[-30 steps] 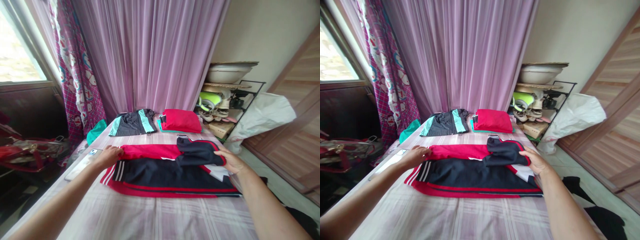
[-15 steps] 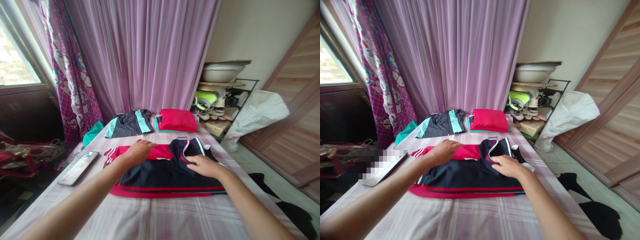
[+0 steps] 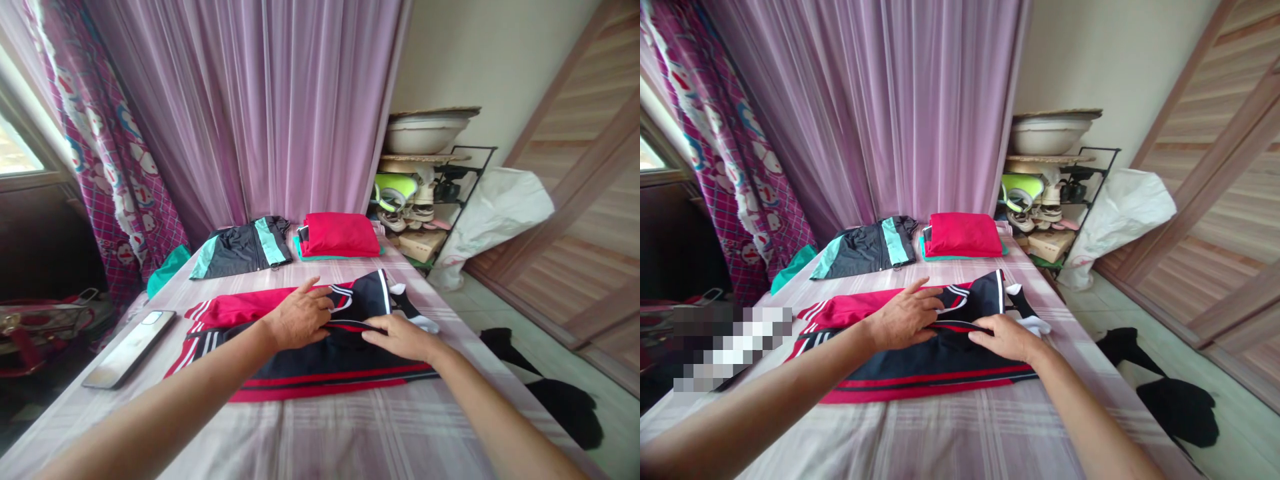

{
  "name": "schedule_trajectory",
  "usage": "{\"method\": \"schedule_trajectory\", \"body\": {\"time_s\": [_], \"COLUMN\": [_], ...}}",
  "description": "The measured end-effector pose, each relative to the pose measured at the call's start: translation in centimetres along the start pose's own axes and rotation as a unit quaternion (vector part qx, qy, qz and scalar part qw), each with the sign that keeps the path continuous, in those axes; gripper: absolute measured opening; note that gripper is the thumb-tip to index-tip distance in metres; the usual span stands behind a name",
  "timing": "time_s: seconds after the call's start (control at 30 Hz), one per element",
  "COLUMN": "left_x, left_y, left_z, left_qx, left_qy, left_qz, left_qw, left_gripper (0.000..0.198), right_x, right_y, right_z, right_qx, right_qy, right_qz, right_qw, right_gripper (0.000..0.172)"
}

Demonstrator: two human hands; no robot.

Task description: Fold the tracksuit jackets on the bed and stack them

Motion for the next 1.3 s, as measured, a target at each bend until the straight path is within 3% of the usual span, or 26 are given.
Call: {"method": "schedule_trajectory", "body": {"time_s": [0.1,0.23,0.3,0.37,0.43,0.47,0.57,0.63,0.73,0.8,0.93,1.03,1.2,1.3], "left_x": [2.3,5.3,5.7,5.3,3.9,2.7,-2.6,-6.7,-11.8,-13.8,-14.5,-14.5,-15.5,-15.5], "left_y": [-1.1,0.1,0.8,1.0,0.7,0.6,1.6,3.3,6.8,9.2,11.4,11.0,10.4,10.9], "left_z": [-1.3,-1.6,-1.7,-1.8,-2.2,-2.5,-4.5,-6.9,-11.3,-14.3,-17.3,-17.5,-17.4,-17.6], "left_qx": [0.0,-0.022,-0.052,-0.072,-0.064,-0.055,-0.047,-0.067,-0.128,-0.176,-0.193,-0.186,-0.189,-0.206], "left_qy": [0.035,0.057,0.047,0.014,-0.037,-0.072,-0.223,-0.319,-0.411,-0.459,-0.474,-0.477,-0.498,-0.501], "left_qz": [0.021,-0.031,-0.078,-0.137,-0.199,-0.22,-0.202,-0.152,-0.073,-0.05,-0.053,-0.03,-0.012,-0.023], "left_qw": [0.999,0.998,0.995,0.988,0.977,0.971,0.952,0.933,0.9,0.869,0.857,0.859,0.846,0.84], "left_gripper": [0.028,0.038,0.043,0.044,0.042,0.042,0.043,0.041,0.046,0.051,0.049,0.044,0.039,0.039], "right_x": [2.0,3.8,4.5,5.3,6.2,6.7,8.4,9.2,10.2,11.1,13.4,14.7,16.2,16.5], "right_y": [-0.8,-1.8,-3.5,-6.2,-8.5,-9.3,-9.9,-10.0,-10.3,-10.1,-8.9,-8.7,-10.8,-11.0], "right_z": [0.8,1.7,2.3,2.7,3.2,3.7,6.0,7.6,8.7,8.9,9.1,9.4,8.7,7.8], "right_qx": [0.011,-0.012,0.051,0.184,0.294,0.313,0.253,0.217,0.23,0.24,0.227,0.229,0.24,0.191], "right_qy": [0.032,0.088,0.12,0.168,0.235,0.266,0.318,0.317,0.31,0.321,0.344,0.327,0.299,0.283], "right_qz": [0.022,0.043,-0.004,-0.068,-0.122,-0.139,-0.163,-0.175,-0.187,-0.184,-0.183,-0.174,-0.132,-0.083], "right_qw": [0.999,0.995,0.991,0.966,0.918,0.901,0.899,0.907,0.903,0.898,0.893,0.9,0.914,0.936], "right_gripper": [0.06,0.061,0.053,0.046,0.046,0.049,0.059,0.053,0.041,0.043,0.044,0.044,0.051,0.057]}}
Point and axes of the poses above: each hand's wrist, its own z-axis towards the middle knuckle, its own y-axis out of the palm, x = y × z, the point moved 5 cm from there along z, towards the middle knuckle, and after that the axes turned 6 degrees about z, right-handed, at the moved point
